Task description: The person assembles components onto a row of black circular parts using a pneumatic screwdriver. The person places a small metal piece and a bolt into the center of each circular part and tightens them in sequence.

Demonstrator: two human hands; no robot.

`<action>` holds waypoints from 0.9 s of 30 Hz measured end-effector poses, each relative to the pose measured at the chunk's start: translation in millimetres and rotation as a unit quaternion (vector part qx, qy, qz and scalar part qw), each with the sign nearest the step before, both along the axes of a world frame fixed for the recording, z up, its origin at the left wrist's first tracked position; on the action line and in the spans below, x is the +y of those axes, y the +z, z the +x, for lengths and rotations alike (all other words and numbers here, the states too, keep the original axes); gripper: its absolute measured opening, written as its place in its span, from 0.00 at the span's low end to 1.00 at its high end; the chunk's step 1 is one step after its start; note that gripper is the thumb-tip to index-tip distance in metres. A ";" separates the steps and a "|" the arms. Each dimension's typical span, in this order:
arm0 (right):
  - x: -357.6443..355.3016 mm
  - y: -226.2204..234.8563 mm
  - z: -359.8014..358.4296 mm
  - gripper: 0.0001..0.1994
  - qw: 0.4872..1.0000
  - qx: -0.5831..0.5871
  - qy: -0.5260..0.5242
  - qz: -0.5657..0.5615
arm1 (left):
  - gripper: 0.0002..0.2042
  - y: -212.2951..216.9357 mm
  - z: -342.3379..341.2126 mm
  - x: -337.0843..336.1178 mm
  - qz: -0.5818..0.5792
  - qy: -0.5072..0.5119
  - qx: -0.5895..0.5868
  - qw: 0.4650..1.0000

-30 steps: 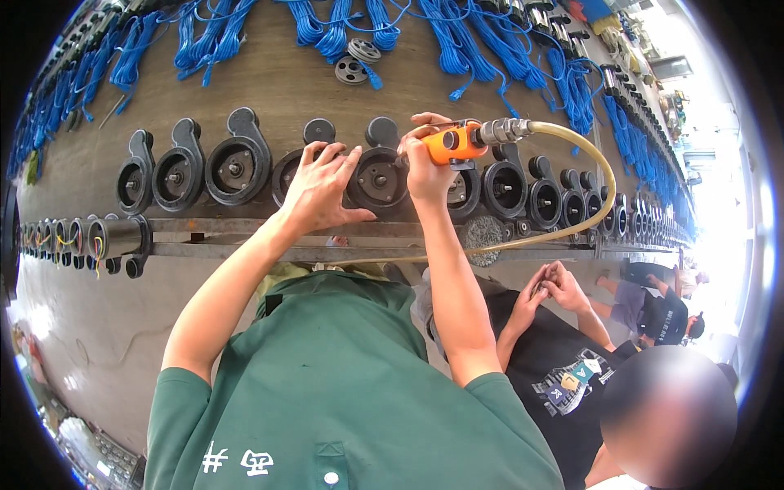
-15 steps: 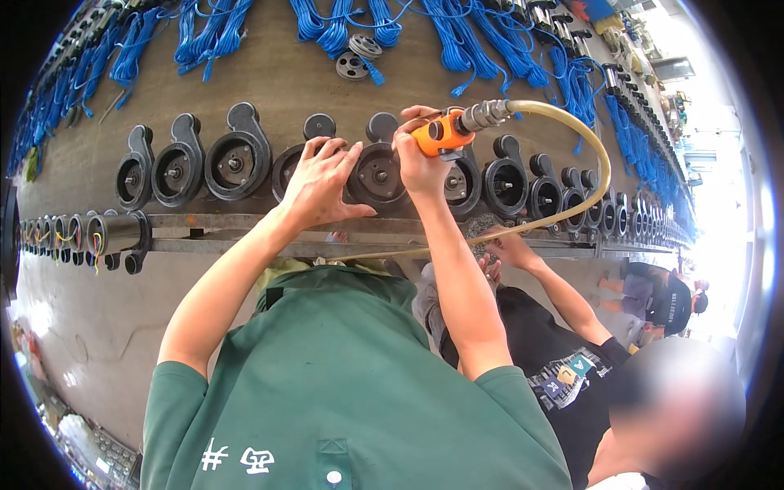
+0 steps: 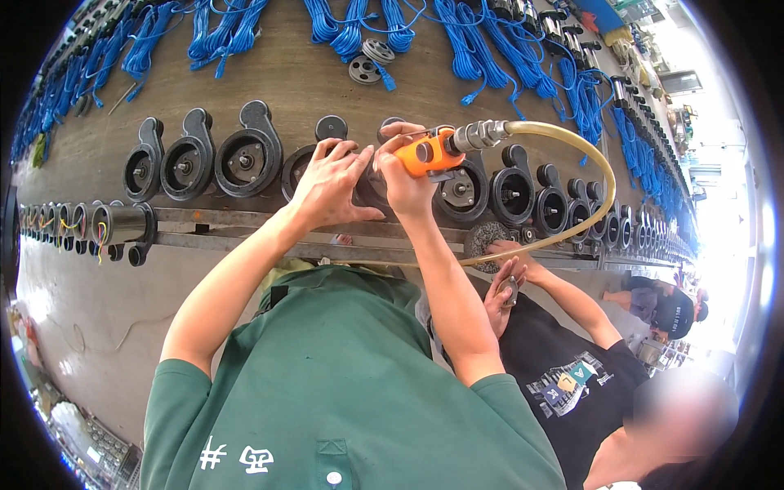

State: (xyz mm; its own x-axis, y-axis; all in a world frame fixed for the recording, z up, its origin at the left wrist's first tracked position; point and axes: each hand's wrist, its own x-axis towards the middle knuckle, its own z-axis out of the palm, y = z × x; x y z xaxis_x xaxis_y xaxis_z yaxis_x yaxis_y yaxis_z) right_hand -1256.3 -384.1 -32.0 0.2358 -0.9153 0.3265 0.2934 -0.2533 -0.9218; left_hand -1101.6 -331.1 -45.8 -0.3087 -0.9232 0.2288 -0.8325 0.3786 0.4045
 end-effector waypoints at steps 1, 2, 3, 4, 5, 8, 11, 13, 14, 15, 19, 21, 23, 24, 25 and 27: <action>-0.2 -1.5 -0.2 0.13 1.000 -0.005 0.002 0.001 | 0.50 0.1 0.0 -0.1 0.000 0.001 -0.001 1.000; -0.5 -2.1 -0.2 0.13 1.000 -0.010 0.003 0.003 | 0.50 0.2 -0.1 -0.4 0.000 0.000 -0.001 1.000; -1.1 -2.1 -0.3 0.13 1.000 -0.009 0.005 0.001 | 0.50 0.1 0.0 0.0 0.001 0.000 -0.001 1.000; -2.2 -2.0 -0.8 0.13 1.000 -0.009 0.007 -0.001 | 0.50 0.0 0.1 0.3 0.001 0.000 -0.001 1.000; -2.5 -1.8 -0.9 0.13 1.000 -0.008 0.010 -0.003 | 0.50 -0.3 0.1 0.7 -0.002 0.001 0.000 1.000; -0.3 -2.2 -0.2 0.13 1.000 0.004 0.020 -0.009 | 0.50 -1.9 -0.3 0.4 -0.011 0.001 0.004 1.000; 2.4 -1.5 1.2 0.11 0.999 0.040 0.036 -0.010 | 0.50 -2.9 0.6 0.5 -0.019 0.001 0.001 1.000; 2.7 -7.5 0.1 0.11 0.999 0.012 0.049 0.010 | 0.51 -2.8 -0.2 1.1 -0.032 -0.001 -0.007 0.999; 2.6 -11.7 -0.4 0.11 0.998 -0.002 0.055 0.020 | 0.51 -4.2 -0.7 1.7 -0.032 -0.001 -0.001 0.999; 1.3 -14.6 0.6 0.11 0.999 0.011 0.049 0.009 | 0.50 -5.0 0.0 0.5 -0.033 0.000 0.005 0.999; 3.2 -20.5 0.2 0.11 0.998 0.028 0.060 0.002 | 0.50 -10.5 0.7 2.6 -0.056 0.008 0.014 0.998; 4.1 -18.8 3.2 0.10 0.998 0.011 0.064 0.002 | 0.50 -10.3 2.8 2.1 -0.055 0.010 0.013 0.998; 5.5 -18.4 5.1 0.10 0.998 0.009 0.055 0.000 | 0.50 -11.4 3.1 2.3 -0.054 0.011 0.016 0.998; 5.4 -19.2 6.3 0.10 0.999 0.014 0.044 -0.003 | 0.50 -12.1 3.3 1.5 -0.054 0.010 0.018 0.998; 5.3 -20.3 7.1 0.10 0.999 0.018 0.032 -0.006 | 0.50 -12.8 3.9 0.7 -0.054 0.007 0.019 0.998; 4.5 -22.1 6.4 0.11 0.999 0.037 0.021 -0.011 | 0.50 -12.6 4.3 -0.4 -0.040 0.000 0.018 0.999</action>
